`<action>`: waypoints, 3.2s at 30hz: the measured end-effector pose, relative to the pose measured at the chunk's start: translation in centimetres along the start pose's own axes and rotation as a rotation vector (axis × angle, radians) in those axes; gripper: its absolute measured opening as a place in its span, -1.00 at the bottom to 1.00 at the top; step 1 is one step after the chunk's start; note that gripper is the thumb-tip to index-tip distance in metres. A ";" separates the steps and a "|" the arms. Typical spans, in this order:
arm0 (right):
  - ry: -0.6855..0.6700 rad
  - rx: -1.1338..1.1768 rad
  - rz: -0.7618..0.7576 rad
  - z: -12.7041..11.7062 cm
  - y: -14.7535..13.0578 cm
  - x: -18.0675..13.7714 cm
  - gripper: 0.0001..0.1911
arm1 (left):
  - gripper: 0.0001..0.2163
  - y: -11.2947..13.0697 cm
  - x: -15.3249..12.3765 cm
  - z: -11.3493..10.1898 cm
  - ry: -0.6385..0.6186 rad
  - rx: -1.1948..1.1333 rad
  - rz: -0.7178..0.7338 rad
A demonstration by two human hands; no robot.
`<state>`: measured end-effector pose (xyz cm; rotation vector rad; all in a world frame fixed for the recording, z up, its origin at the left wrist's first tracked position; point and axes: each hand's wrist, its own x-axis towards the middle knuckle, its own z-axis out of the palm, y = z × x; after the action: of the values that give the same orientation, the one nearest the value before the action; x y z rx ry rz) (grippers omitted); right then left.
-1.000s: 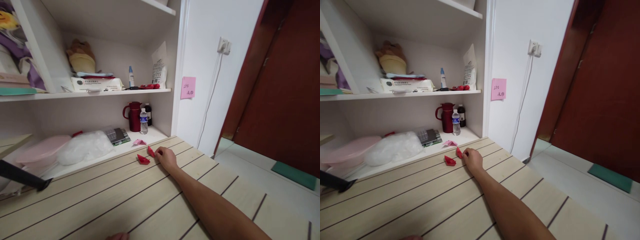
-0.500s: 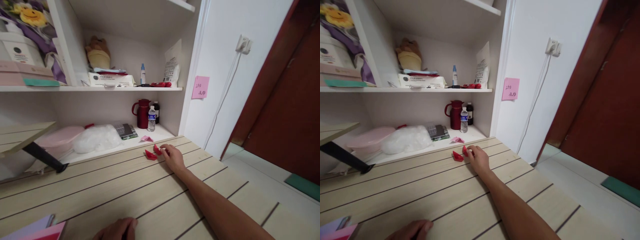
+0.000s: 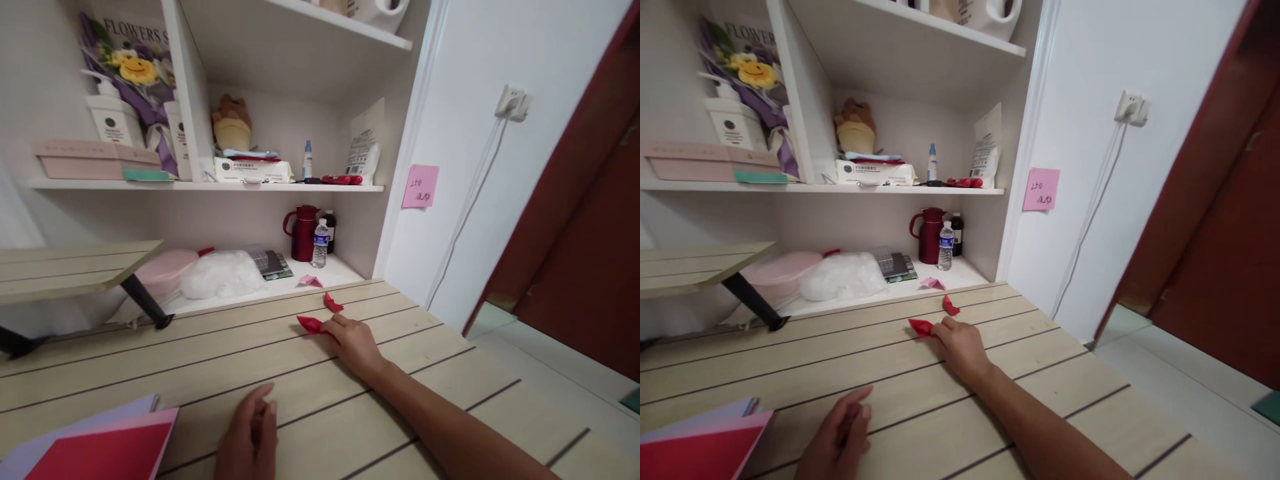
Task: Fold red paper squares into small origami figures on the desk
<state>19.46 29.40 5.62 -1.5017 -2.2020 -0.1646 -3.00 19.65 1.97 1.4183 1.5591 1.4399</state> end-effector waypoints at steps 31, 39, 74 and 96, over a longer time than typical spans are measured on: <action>0.229 0.019 -0.590 -2.6 -6.1 -6.9 -0.73 | -0.72 4.2 -0.4 -1.2 -0.194 0.113 -0.065; 0.219 0.018 -0.561 -2.5 -5.5 -6.7 -0.74 | -0.71 3.9 -0.4 -1.1 -0.202 0.172 -0.049; -0.018 0.458 -0.311 -4.0 -3.3 -6.4 -0.87 | -0.64 1.4 -0.9 -0.1 -0.139 0.138 0.400; -0.186 0.425 -0.384 -3.2 -2.7 -6.1 -0.89 | -0.89 2.8 -0.2 -0.3 -0.431 0.488 0.342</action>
<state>19.81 22.04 6.24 -0.8894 -2.4560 0.3165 -2.34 18.95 4.67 2.1986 1.4832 0.8517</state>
